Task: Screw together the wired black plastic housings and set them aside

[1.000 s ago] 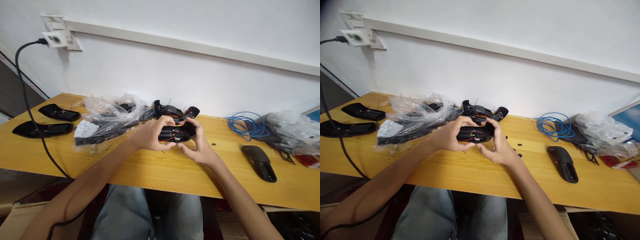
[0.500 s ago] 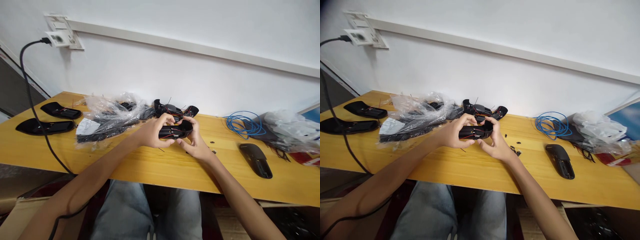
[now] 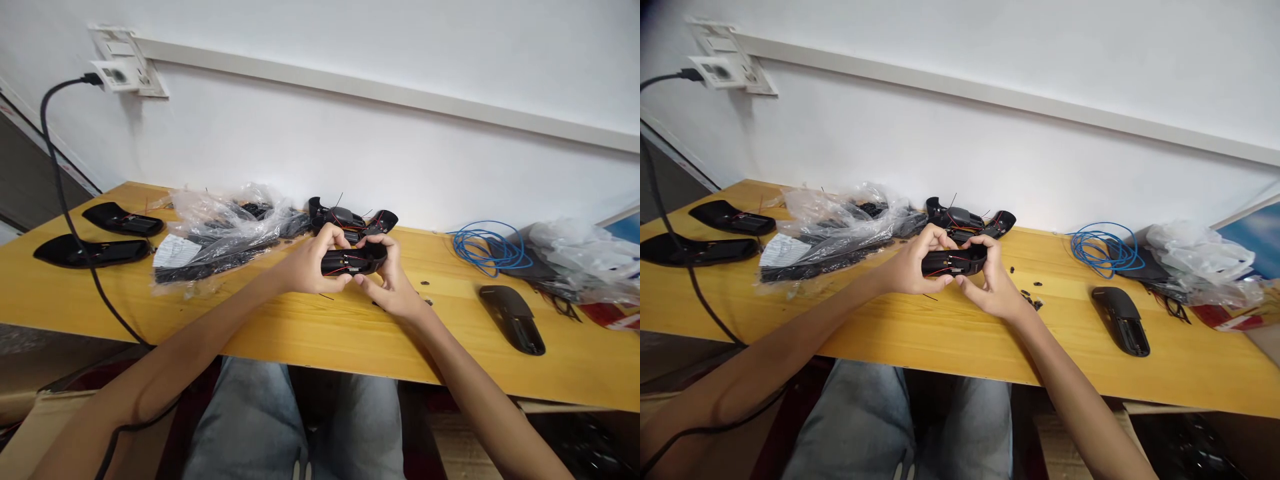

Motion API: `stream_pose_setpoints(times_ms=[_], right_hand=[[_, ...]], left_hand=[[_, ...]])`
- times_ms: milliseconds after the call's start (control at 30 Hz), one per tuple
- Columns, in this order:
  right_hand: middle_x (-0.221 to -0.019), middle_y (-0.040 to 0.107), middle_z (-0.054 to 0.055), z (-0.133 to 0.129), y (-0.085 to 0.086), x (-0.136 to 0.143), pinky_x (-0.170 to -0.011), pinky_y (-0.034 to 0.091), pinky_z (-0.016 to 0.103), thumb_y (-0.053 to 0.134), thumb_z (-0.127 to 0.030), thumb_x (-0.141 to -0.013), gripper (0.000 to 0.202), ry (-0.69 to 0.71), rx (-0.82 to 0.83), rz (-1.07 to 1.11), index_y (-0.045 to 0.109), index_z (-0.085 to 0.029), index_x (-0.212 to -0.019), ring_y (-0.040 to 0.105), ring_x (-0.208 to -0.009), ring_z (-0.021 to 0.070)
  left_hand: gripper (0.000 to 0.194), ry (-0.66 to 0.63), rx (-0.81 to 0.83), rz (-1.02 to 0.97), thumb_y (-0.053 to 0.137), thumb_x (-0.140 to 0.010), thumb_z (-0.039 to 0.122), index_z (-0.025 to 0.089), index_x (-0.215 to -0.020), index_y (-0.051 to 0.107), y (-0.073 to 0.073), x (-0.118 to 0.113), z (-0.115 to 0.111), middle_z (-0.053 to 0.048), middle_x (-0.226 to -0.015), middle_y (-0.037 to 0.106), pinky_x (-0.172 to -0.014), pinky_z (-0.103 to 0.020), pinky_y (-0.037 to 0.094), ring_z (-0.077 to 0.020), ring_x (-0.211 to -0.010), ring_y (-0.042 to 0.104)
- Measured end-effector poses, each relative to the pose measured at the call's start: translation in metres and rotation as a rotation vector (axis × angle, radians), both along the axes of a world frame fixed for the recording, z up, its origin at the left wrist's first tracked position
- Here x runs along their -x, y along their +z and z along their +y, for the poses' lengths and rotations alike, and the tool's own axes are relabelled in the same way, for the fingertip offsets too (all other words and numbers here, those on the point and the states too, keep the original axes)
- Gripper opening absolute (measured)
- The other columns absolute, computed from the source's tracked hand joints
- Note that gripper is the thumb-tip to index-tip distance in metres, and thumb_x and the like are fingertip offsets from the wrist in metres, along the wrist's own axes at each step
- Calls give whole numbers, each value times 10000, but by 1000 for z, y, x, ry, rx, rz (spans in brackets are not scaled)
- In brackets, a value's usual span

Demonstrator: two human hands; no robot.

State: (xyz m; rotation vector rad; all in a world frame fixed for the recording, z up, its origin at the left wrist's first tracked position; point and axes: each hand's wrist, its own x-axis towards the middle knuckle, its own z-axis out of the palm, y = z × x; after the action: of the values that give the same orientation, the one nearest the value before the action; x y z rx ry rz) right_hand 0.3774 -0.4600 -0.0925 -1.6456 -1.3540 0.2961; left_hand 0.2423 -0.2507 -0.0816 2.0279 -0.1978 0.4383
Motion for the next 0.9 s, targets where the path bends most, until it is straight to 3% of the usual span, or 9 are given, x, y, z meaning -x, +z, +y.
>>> stream_pose_setpoints(times_ms=[200, 367, 600, 733, 900], right_hand=[[-1375, 473, 128, 1, -2, 5, -1167, 524, 591, 639, -446, -1036, 564, -42, -131, -72, 295, -334, -1468, 550, -1331, 318], [-1362, 493, 128, 1, -1, 5, -1177, 514, 624, 666, -379, -999, 607, -38, -163, -125, 300, -331, -1481, 560, -1343, 340], [-1433, 498, 144, 0, 9, -1, -1164, 536, 649, 757, -323, -919, 873, 21, -151, -308, 236, -351, -1619, 567, -1358, 372], [-1362, 515, 129, 1, 9, 0, -1110, 567, 633, 767, -303, -913, 847, 5, -193, -339, 275, -368, -1598, 585, -1300, 362], [-1353, 497, 123, 0, 8, 2, -1096, 557, 619, 743, -294, -921, 844, 37, -217, -275, 258, -366, -1608, 584, -1274, 352]], left_hand=[[507, 24, -21, -149, 795, -812, 300, 272, -1044, 346, -1, 1, -8, -87, -1162, 715, -817, -384, 596, -232, -984, 737], [485, 53, -69, -173, 784, -822, 319, 269, -1043, 355, -3, 1, -10, -94, -1167, 737, -803, -377, 588, -230, -955, 741], [572, 70, -261, -223, 817, -816, 325, 250, -1286, 500, 0, 3, 4, -117, -1286, 747, -931, -392, 624, -274, -1105, 782], [648, 35, -331, -156, 802, -848, 359, 226, -1428, 545, 4, 5, 8, -127, -1327, 754, -1004, -407, 620, -302, -1184, 769], [597, -24, -315, -177, 756, -880, 337, 224, -1446, 603, 1, 2, 4, -113, -1341, 772, -999, -406, 629, -285, -1153, 779]])
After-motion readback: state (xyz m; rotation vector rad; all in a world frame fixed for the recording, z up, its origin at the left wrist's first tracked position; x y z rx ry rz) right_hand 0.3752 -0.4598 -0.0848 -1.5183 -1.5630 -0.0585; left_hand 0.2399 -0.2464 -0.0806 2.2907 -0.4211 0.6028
